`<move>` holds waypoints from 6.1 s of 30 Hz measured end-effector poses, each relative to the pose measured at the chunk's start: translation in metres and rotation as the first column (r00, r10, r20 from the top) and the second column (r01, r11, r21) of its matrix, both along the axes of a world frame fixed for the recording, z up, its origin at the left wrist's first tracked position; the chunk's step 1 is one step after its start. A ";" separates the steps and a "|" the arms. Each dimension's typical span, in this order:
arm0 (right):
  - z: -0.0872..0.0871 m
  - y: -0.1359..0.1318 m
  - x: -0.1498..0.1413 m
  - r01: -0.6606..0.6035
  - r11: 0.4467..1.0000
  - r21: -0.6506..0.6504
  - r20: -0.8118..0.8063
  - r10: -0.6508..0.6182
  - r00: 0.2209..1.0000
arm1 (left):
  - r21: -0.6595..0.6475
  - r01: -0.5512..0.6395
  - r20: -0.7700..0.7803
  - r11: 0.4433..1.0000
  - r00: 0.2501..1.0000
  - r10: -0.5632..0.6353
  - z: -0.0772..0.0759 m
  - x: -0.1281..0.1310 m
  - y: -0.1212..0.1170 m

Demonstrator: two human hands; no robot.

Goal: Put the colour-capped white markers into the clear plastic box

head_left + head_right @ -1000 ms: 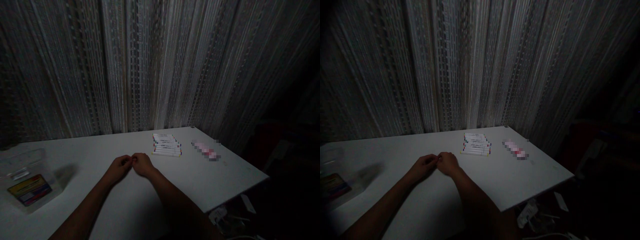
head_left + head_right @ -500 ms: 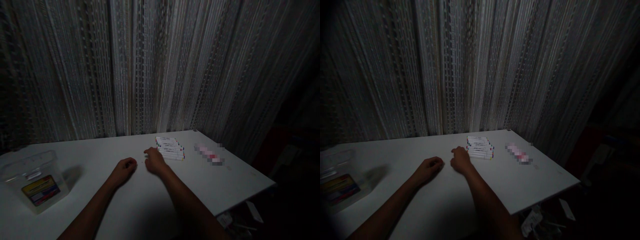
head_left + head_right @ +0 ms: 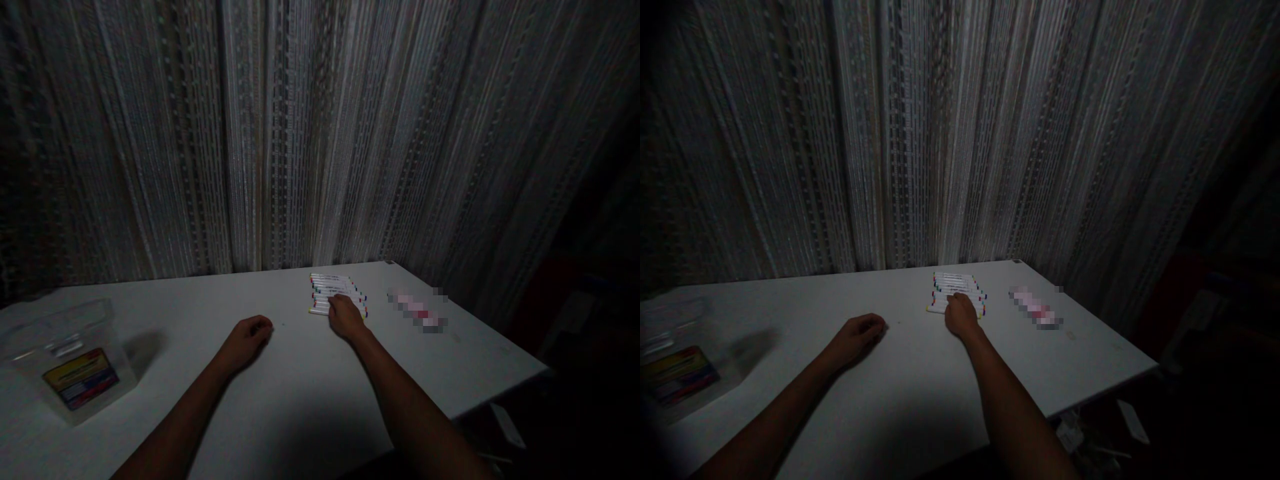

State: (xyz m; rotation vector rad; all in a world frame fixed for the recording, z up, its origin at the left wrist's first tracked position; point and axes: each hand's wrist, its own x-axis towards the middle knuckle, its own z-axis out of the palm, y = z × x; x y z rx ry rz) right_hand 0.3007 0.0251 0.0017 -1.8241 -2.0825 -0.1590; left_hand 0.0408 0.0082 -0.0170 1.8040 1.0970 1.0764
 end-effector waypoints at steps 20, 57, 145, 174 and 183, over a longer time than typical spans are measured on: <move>0.008 -0.017 -0.022 -0.164 0.980 -0.116 -0.049 0.160 0.986 | -0.009 -0.013 -0.004 1.000 1.000 0.013 0.003 0.002 -0.002; 0.035 -0.026 -0.117 -0.325 0.871 -0.367 0.054 0.369 0.928 | 0.062 -0.067 0.025 0.996 0.998 0.066 -0.003 -0.005 0.005; 0.011 -0.015 -0.099 -0.266 0.924 -0.275 -0.085 0.252 0.964 | 0.041 -0.401 0.322 0.915 0.872 0.367 0.011 -0.016 0.006; 0.009 -0.015 -0.105 -0.372 0.915 -0.155 -0.197 0.341 0.919 | 0.053 -0.339 0.245 0.939 0.916 0.317 0.006 -0.018 0.008; 0.012 -0.017 -0.106 -0.361 0.913 -0.187 -0.190 0.327 0.926 | 0.064 -0.360 0.221 0.931 0.915 0.338 0.010 -0.015 0.005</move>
